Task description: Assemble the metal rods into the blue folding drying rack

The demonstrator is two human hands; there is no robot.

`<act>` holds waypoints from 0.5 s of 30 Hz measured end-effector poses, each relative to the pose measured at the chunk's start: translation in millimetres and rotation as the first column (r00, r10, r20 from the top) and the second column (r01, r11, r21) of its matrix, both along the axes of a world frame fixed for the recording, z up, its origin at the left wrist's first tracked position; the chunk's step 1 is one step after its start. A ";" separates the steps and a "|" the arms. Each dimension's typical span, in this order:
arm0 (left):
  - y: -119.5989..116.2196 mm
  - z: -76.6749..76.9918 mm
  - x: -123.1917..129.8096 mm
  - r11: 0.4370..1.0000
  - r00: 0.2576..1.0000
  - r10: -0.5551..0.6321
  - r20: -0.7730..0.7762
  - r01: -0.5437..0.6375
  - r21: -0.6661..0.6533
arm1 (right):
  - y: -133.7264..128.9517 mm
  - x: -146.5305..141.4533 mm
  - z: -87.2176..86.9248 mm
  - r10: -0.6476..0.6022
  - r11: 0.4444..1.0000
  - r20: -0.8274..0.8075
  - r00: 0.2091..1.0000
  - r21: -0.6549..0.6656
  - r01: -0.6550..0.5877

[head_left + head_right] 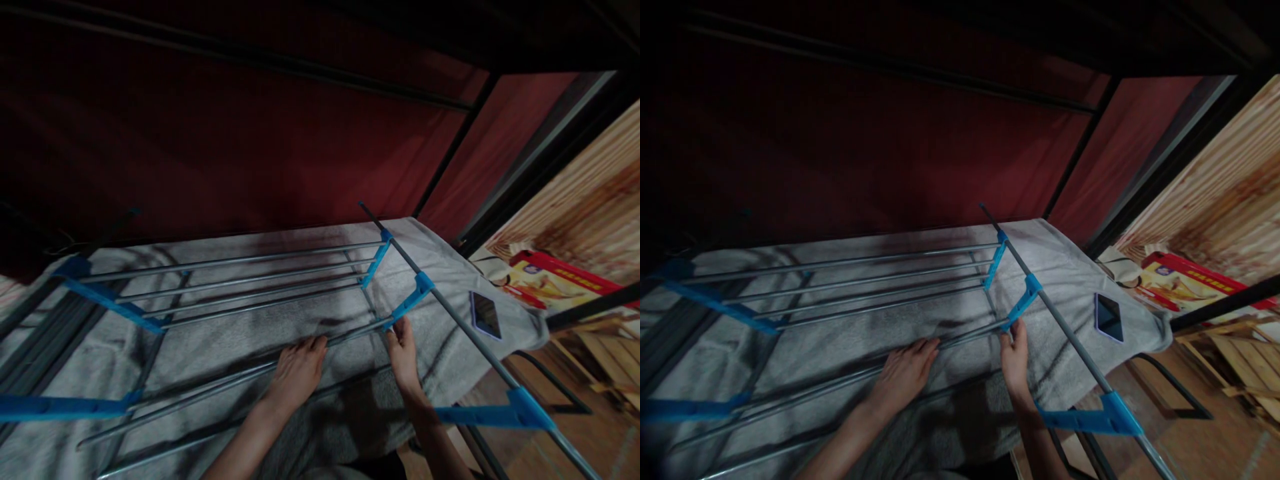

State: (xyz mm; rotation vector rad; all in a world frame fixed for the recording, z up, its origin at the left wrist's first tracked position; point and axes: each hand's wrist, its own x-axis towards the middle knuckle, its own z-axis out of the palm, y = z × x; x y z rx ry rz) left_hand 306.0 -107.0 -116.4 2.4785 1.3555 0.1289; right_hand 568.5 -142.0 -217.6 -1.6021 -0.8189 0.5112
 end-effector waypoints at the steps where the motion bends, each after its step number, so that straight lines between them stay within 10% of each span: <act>1: 0.0 0.5 0.5 1.000 1.000 0.002 -0.008 -0.002 0.004 | 0.1 -0.7 0.5 0.000 1.000 0.008 1.000 -0.004 0.000; 15: 0.7 2.4 0.7 0.999 0.999 -0.044 0.019 0.044 -0.006 | -0.4 -3.4 16.5 0.014 1.000 0.056 0.998 -0.011 -0.013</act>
